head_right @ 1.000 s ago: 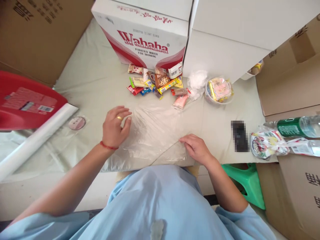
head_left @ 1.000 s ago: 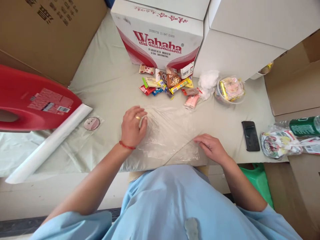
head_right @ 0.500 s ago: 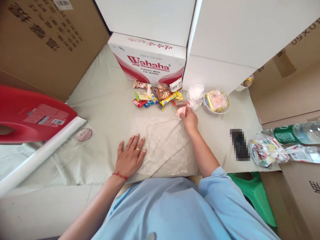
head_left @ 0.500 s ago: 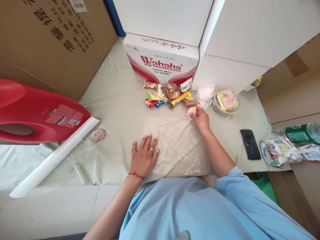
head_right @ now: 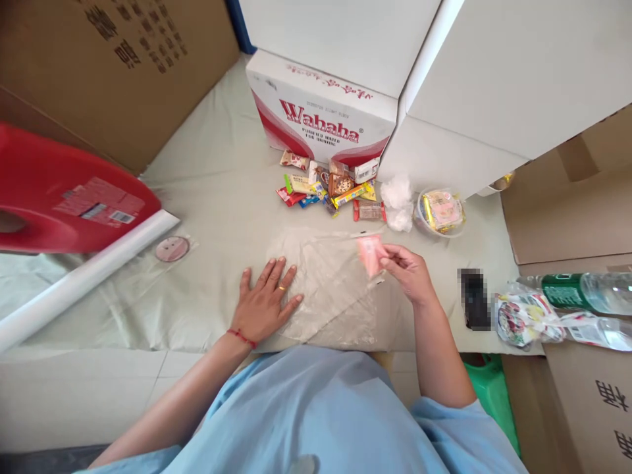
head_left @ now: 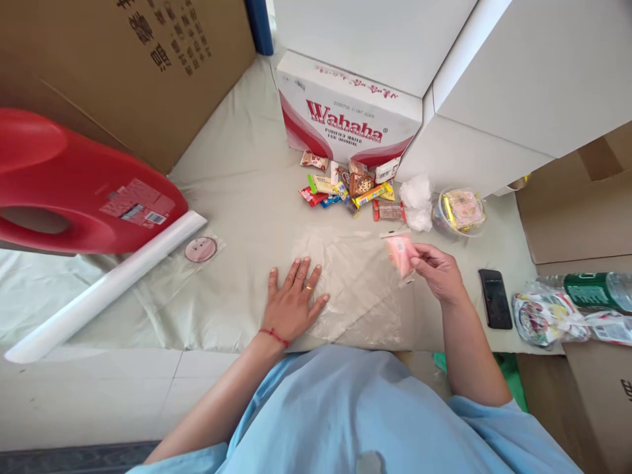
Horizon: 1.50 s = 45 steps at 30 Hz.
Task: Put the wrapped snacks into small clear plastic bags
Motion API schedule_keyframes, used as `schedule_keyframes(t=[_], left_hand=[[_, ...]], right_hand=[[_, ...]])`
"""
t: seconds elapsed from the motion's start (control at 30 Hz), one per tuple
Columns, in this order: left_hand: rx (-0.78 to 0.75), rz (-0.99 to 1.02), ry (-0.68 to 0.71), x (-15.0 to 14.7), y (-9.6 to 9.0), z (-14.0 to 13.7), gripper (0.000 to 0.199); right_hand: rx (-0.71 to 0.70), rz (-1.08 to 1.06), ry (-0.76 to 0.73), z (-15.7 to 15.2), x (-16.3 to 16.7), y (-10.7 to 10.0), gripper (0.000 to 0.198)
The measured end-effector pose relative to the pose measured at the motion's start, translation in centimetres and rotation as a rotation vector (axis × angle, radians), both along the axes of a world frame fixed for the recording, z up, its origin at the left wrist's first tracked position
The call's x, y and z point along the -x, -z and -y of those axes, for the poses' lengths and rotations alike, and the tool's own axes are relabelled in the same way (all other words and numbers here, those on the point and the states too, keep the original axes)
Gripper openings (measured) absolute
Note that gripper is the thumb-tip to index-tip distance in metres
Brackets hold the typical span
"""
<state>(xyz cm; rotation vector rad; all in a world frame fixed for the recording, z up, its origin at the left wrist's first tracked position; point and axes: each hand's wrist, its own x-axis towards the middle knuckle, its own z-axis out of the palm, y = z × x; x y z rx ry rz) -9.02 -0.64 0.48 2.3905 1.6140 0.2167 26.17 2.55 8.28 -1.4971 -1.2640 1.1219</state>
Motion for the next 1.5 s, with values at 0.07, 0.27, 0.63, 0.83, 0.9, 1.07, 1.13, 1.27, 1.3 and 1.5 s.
schedule_keyframes(t=[0.07, 0.27, 0.63, 0.83, 0.9, 1.07, 1.13, 1.27, 1.3, 1.5], left_hand=[[0.011, -0.005, -0.004, -0.1, -0.1, -0.1, 0.066], [0.049, 0.003, -0.019, -0.4, -0.3, -0.1, 0.066], [0.057, 0.07, -0.021, 0.7, 0.0, -0.4, 0.067], [-0.03, 0.215, -0.091, 2.3, -0.9, -1.2, 0.057], [-0.099, 0.228, -0.102, 2.3, -1.6, -1.9, 0.051], [-0.062, 0.129, -0.062, 1.5, -1.8, -4.2, 0.053], [-0.02, 0.076, -0.082, 1.2, -1.1, -4.8, 0.057], [0.006, 0.022, -0.099, 1.2, -0.2, -5.2, 0.06], [0.007, 0.021, -0.099, 1.2, -0.1, -5.1, 0.06], [0.003, 0.055, -0.099, 1.3, -0.2, -5.1, 0.059]], right_hand=[[-0.018, 0.092, -0.27, -0.6, 1.9, -0.1, 0.038], [-0.273, 0.529, -0.518, -2.6, 7.6, 3.3, 0.037], [-0.293, 0.826, -0.467, 0.6, 7.6, 5.5, 0.041], [-0.323, 0.774, -0.266, 1.4, 4.7, 4.5, 0.036], [-0.372, 0.734, -0.222, 1.4, 5.2, 3.6, 0.036], [-0.416, 0.686, -0.364, 0.9, 9.1, 3.1, 0.037], [-0.371, 0.713, -0.469, 0.8, 10.7, 4.1, 0.037], [-0.293, 0.757, -0.566, 0.5, 11.5, 5.7, 0.041], [-0.293, 0.733, -0.603, 0.1, 11.1, 5.7, 0.04], [-0.294, 0.763, -0.491, -8.3, 9.0, 3.9, 0.039]])
